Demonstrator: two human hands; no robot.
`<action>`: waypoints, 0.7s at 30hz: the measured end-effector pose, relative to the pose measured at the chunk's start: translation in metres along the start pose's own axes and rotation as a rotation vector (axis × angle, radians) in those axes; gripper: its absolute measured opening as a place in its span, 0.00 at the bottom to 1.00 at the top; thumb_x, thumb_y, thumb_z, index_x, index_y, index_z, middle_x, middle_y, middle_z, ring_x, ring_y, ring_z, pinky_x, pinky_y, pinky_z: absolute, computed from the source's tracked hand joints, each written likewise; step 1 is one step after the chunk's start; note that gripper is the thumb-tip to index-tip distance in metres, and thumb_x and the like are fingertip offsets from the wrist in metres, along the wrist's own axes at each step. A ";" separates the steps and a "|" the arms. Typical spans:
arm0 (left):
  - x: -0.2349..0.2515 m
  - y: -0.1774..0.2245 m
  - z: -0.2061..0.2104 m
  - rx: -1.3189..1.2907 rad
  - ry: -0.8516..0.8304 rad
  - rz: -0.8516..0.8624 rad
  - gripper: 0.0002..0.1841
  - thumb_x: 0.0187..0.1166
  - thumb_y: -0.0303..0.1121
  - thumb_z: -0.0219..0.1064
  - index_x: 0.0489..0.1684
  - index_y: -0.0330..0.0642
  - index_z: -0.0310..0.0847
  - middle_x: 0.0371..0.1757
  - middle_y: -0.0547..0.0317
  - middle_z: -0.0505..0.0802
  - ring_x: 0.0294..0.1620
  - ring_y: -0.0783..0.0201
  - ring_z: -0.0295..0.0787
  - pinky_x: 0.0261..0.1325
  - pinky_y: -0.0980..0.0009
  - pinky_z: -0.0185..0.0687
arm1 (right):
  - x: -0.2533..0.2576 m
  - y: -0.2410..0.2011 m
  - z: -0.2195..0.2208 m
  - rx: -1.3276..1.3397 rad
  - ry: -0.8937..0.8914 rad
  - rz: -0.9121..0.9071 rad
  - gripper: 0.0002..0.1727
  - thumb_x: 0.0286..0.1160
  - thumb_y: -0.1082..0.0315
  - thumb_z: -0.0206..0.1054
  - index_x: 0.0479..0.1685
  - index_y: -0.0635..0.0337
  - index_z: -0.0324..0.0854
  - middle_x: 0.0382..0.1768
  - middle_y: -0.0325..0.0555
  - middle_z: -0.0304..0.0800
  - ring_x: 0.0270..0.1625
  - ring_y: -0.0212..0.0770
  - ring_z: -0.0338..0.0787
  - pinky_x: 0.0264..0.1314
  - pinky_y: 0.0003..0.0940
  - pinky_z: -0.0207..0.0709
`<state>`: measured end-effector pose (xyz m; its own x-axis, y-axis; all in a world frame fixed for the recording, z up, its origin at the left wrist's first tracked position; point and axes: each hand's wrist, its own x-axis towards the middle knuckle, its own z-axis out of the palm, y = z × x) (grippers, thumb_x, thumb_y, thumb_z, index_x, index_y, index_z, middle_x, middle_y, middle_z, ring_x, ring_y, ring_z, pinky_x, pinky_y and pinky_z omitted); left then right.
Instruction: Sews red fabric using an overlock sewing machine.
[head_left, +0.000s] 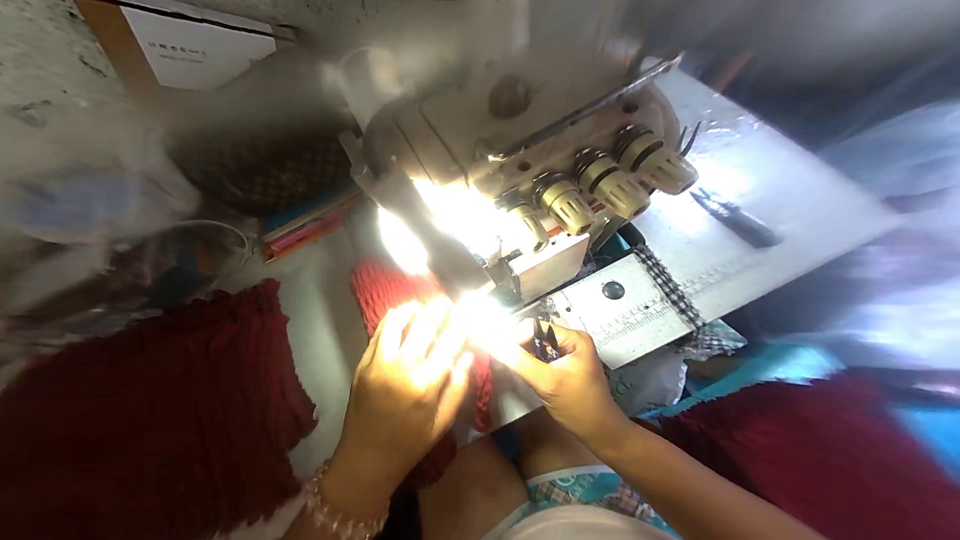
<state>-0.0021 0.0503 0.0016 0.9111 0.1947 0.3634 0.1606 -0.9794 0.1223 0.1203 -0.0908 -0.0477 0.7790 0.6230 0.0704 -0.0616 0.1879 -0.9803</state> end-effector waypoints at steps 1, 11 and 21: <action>-0.001 0.001 0.001 -0.004 0.001 -0.010 0.21 0.87 0.44 0.52 0.62 0.54 0.93 0.68 0.53 0.92 0.74 0.49 0.84 0.73 0.57 0.76 | -0.003 0.001 0.000 0.039 0.000 0.017 0.03 0.68 0.70 0.75 0.30 0.55 0.91 0.26 0.26 0.88 0.22 0.13 0.76 0.24 0.09 0.69; -0.003 0.000 0.001 -0.009 -0.013 -0.013 0.20 0.86 0.44 0.55 0.62 0.53 0.93 0.70 0.52 0.90 0.77 0.48 0.80 0.75 0.56 0.74 | -0.015 -0.008 -0.003 0.236 -0.063 0.315 0.04 0.65 0.76 0.76 0.35 0.58 0.89 0.26 0.28 0.89 0.17 0.17 0.76 0.20 0.12 0.71; -0.003 0.001 0.002 -0.010 -0.001 -0.021 0.20 0.86 0.43 0.55 0.62 0.51 0.93 0.70 0.50 0.90 0.76 0.47 0.80 0.74 0.56 0.74 | -0.019 0.006 0.003 -0.121 -0.096 -0.105 0.13 0.66 0.56 0.80 0.37 0.55 0.87 0.37 0.30 0.85 0.24 0.11 0.70 0.23 0.06 0.63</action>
<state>-0.0037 0.0485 -0.0011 0.9079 0.2153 0.3597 0.1758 -0.9745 0.1395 0.1028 -0.0992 -0.0545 0.7138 0.6756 0.1847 0.0968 0.1660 -0.9814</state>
